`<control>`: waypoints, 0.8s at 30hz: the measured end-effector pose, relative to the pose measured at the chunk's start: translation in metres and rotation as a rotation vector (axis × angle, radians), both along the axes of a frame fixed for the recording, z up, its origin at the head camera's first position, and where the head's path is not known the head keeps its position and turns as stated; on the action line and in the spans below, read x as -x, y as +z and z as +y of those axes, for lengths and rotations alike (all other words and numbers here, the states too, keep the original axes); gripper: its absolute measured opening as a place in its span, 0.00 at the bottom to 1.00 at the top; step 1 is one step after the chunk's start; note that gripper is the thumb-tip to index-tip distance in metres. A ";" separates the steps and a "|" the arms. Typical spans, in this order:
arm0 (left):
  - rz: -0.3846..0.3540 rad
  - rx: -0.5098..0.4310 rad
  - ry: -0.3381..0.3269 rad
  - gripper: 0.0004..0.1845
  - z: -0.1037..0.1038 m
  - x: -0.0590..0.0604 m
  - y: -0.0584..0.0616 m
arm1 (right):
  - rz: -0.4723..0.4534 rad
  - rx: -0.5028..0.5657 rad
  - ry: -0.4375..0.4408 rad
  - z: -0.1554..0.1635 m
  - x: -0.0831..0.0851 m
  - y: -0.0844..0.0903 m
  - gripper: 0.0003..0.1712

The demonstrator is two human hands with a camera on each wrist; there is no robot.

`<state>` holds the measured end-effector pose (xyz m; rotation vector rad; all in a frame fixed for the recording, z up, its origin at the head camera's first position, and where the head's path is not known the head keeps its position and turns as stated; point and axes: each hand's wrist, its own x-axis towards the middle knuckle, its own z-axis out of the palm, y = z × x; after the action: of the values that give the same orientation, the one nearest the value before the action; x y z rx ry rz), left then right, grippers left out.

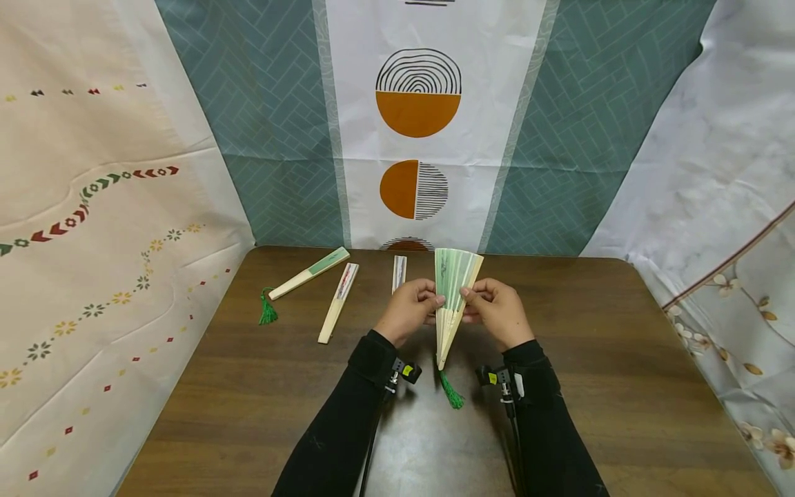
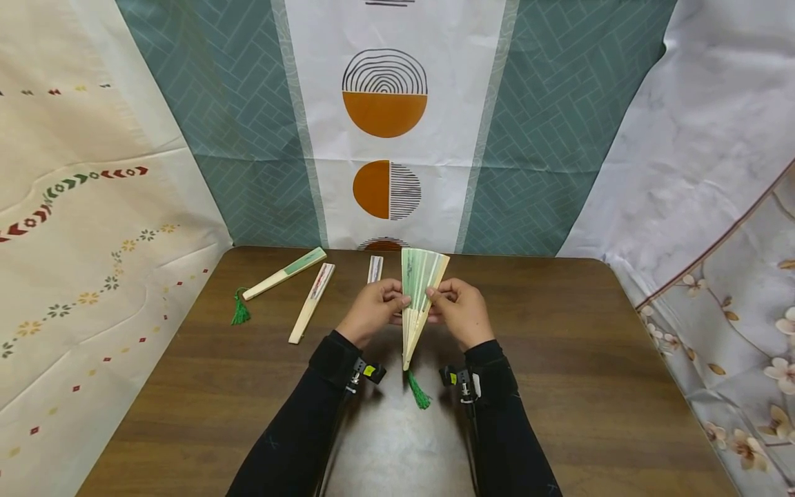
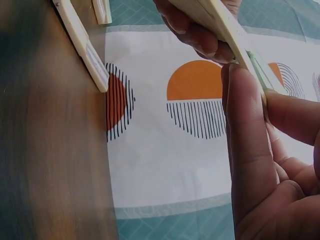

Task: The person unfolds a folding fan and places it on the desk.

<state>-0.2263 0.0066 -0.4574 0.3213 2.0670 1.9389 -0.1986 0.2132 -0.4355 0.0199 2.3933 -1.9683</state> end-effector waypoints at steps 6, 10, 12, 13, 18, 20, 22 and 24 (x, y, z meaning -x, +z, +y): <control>-0.050 -0.057 0.030 0.08 -0.002 0.000 0.002 | -0.015 0.062 -0.014 0.001 0.000 0.001 0.17; -0.040 -0.037 0.076 0.08 -0.005 0.000 0.005 | -0.028 0.104 -0.026 0.002 0.000 0.001 0.16; -0.024 -0.017 0.096 0.08 -0.006 0.000 0.006 | -0.035 0.119 -0.028 0.003 0.000 0.000 0.16; -0.018 -0.012 0.101 0.08 -0.007 0.000 0.006 | -0.038 0.124 -0.030 0.003 0.000 0.000 0.16; -0.017 -0.028 0.116 0.06 -0.012 0.002 0.005 | -0.051 0.153 -0.039 0.003 0.001 -0.002 0.15; -0.023 -0.046 0.125 0.05 -0.014 0.003 0.006 | -0.052 0.168 -0.046 0.003 0.001 -0.002 0.14; -0.029 -0.066 0.134 0.04 -0.015 0.004 0.006 | -0.051 0.187 -0.051 0.003 0.001 -0.001 0.14; -0.032 -0.087 0.141 0.04 -0.016 0.005 0.006 | -0.046 0.197 -0.057 0.003 0.001 -0.002 0.14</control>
<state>-0.2318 -0.0093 -0.4516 0.1658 2.0389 2.1055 -0.1997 0.2164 -0.4372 0.1269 2.1842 -2.1939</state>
